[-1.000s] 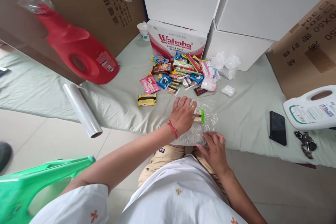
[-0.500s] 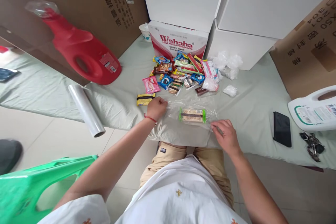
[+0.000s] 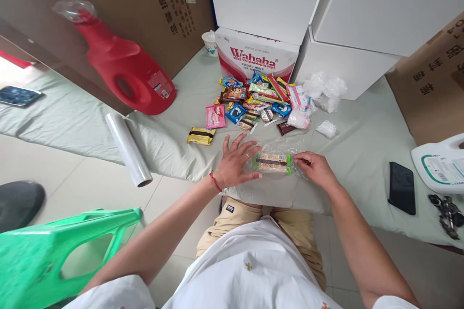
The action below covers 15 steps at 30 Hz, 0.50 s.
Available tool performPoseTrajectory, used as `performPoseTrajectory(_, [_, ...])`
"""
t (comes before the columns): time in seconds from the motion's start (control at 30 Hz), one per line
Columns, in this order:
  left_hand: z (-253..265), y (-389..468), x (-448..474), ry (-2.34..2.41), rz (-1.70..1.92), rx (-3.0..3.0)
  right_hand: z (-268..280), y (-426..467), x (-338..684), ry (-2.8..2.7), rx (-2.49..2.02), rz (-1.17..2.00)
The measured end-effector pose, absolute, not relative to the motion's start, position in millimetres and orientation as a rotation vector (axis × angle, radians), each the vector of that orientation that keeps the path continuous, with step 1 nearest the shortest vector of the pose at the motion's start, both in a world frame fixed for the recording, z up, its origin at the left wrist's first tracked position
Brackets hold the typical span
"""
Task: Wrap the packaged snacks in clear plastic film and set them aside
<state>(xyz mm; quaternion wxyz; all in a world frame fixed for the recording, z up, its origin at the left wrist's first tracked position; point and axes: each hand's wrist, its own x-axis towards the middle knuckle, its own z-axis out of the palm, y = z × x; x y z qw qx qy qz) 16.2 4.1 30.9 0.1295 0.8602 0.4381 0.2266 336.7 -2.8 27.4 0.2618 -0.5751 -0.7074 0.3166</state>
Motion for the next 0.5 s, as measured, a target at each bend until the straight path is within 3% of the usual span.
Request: performPoseTrajectory(0.5, [1.9,-2.6,13.1,1.882,0.804,1.918,28.8,24.7,350.9,-1.478,-1.559,1.258])
